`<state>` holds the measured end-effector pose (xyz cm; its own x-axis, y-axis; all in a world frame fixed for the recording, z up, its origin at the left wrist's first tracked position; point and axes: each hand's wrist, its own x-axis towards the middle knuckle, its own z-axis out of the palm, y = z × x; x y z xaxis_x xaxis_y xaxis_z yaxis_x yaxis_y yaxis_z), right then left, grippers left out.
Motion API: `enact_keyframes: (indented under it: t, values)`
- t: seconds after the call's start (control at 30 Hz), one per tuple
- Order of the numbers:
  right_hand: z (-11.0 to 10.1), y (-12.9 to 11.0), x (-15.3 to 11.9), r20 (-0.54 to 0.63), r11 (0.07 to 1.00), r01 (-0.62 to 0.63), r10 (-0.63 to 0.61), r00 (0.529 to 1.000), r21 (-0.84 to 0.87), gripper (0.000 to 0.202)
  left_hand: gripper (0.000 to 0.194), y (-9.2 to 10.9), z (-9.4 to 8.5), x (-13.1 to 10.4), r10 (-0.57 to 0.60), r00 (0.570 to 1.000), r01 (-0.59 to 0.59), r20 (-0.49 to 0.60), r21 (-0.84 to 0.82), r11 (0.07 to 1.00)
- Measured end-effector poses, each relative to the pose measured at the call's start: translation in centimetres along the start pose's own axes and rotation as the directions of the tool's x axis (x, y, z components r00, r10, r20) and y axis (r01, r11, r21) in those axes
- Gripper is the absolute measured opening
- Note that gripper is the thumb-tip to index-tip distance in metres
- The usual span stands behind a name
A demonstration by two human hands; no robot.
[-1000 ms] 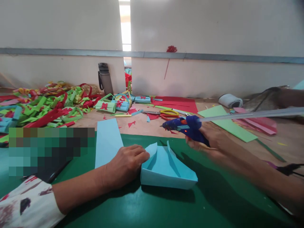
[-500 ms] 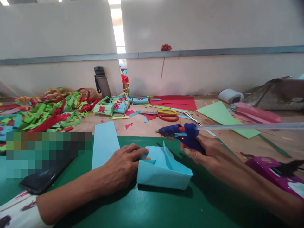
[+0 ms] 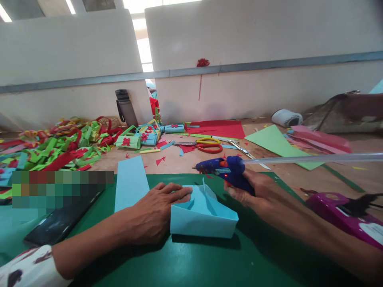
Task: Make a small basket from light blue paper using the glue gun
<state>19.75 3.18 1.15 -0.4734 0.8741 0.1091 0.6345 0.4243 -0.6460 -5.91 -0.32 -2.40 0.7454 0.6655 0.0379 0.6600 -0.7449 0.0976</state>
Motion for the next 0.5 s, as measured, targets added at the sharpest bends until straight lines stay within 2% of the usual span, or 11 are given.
enact_keyframes:
  t: [0.2, 0.37, 0.5]
  values:
    - [-0.2, -0.5, -0.3, -0.022, 1.000, -0.011, 0.011, 1.000, 0.000, 0.017, 0.041, -0.6, 1.0, 0.9, 0.081, 0.989, -0.078, -0.124, 0.030, 0.997]
    - [-0.7, -0.7, -0.4, -0.015, 0.999, -0.021, 0.021, 1.000, -0.038, 0.022, 0.038, -0.7, 1.5, 1.1, 0.055, 0.989, -0.054, -0.140, 0.009, 0.999]
    - [-1.5, -1.1, -0.9, 0.035, 0.997, -0.011, 0.014, 0.999, -0.073, 0.027, 0.034, -0.7, 1.7, 0.9, 0.054, 0.989, -0.057, -0.134, -0.018, 0.998]
